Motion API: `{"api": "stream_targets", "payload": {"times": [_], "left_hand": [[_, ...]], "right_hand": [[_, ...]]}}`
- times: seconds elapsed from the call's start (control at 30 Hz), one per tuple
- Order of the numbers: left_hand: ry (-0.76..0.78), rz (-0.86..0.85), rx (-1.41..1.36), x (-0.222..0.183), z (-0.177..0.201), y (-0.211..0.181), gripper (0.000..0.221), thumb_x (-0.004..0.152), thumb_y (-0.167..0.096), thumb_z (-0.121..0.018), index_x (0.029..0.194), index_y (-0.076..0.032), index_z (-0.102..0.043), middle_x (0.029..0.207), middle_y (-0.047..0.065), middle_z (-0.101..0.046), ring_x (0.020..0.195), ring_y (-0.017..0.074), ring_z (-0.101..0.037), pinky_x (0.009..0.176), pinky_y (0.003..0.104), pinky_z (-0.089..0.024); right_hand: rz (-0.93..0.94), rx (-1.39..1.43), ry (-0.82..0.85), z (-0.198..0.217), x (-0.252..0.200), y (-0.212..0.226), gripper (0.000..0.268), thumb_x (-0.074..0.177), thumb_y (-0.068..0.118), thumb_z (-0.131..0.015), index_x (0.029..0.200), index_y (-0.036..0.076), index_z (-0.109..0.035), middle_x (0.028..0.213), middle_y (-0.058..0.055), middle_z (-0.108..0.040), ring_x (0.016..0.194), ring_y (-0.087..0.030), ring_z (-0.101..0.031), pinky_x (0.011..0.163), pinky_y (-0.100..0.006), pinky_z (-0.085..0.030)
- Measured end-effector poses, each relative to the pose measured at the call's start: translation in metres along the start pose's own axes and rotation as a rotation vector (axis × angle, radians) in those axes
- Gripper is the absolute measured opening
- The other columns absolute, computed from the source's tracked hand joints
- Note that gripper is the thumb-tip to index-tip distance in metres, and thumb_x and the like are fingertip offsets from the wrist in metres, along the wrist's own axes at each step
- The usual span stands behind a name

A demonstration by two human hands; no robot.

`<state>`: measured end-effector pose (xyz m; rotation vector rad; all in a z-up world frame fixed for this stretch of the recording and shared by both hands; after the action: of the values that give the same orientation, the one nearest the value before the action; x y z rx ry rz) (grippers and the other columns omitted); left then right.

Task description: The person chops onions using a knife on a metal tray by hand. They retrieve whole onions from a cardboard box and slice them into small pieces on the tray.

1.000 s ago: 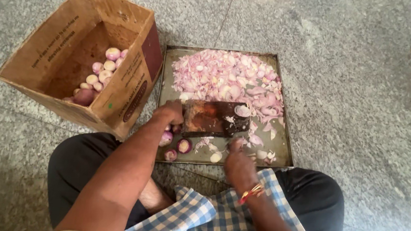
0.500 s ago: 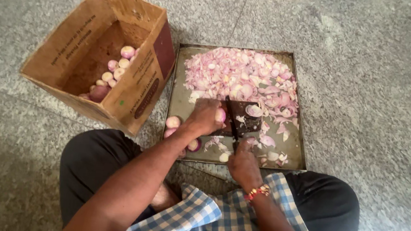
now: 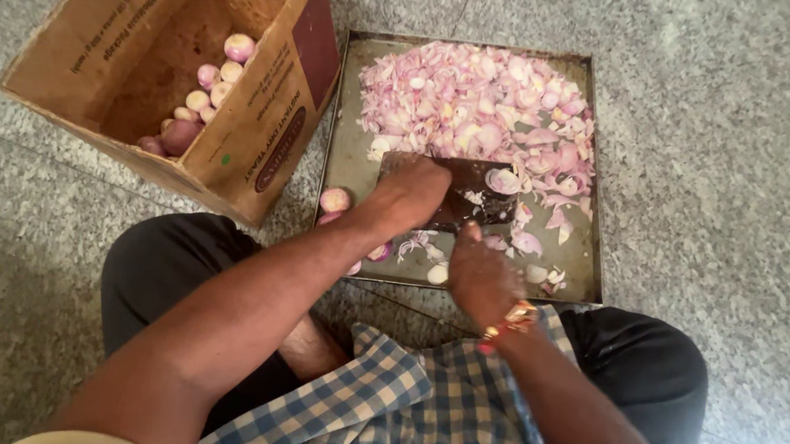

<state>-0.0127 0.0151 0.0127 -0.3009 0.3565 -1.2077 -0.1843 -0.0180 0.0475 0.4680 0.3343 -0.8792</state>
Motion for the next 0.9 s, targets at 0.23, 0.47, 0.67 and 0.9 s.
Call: {"api": "stream_targets", "payload": {"times": [0.23, 0.47, 0.67, 0.9], "left_hand": [[0.064, -0.018, 0.032, 0.005, 0.003, 0.001, 0.017, 0.086, 0.003, -0.057, 0.092, 0.003, -0.074, 0.103, 0.026, -0.072, 0.1, 0.038, -0.072, 0.085, 0.046, -0.058], [0.047, -0.02, 0.003, 0.006, 0.005, 0.003, 0.017, 0.088, -0.002, -0.058, 0.09, 0.003, -0.075, 0.101, 0.026, -0.072, 0.097, 0.0368, -0.072, 0.083, 0.046, -0.058], [0.045, -0.011, 0.12, 0.008, -0.002, 0.002, 0.017, 0.087, -0.003, -0.061, 0.094, 0.003, -0.075, 0.101, 0.029, -0.072, 0.098, 0.0411, -0.072, 0.084, 0.049, -0.057], [0.016, -0.047, 0.106, 0.013, 0.005, 0.007, 0.016, 0.081, 0.001, -0.062, 0.09, 0.006, -0.075, 0.098, 0.03, -0.072, 0.097, 0.0426, -0.073, 0.084, 0.05, -0.058]], "right_hand": [[0.078, -0.062, 0.032, 0.01, 0.011, 0.023, 0.038, 0.105, 0.014, -0.039, 0.139, -0.004, -0.039, 0.115, -0.036, -0.066, 0.111, -0.053, -0.064, 0.096, -0.058, -0.053], [0.12, -0.048, -0.036, -0.02, 0.03, 0.016, 0.039, 0.096, 0.007, -0.047, 0.132, -0.007, -0.041, 0.109, -0.03, -0.072, 0.108, -0.049, -0.069, 0.1, -0.061, -0.05], [0.186, 0.017, -0.049, -0.018, 0.044, 0.001, 0.043, 0.096, 0.009, -0.05, 0.134, -0.009, -0.04, 0.106, -0.031, -0.072, 0.1, -0.049, -0.07, 0.092, -0.061, -0.055], [0.273, -0.11, -0.19, -0.053, 0.072, 0.006, 0.053, 0.092, 0.01, -0.053, 0.138, -0.01, -0.038, 0.107, -0.028, -0.072, 0.094, -0.044, -0.073, 0.091, -0.073, -0.044]]}}
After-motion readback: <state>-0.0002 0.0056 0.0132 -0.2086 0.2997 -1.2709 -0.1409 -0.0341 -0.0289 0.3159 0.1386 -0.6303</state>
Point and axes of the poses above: each hand's wrist, its own x-axis towards the middle knuckle, its own z-axis out of the back of the hand, y = z × x, the point moved 1 cm from there along x, towards the middle knuckle
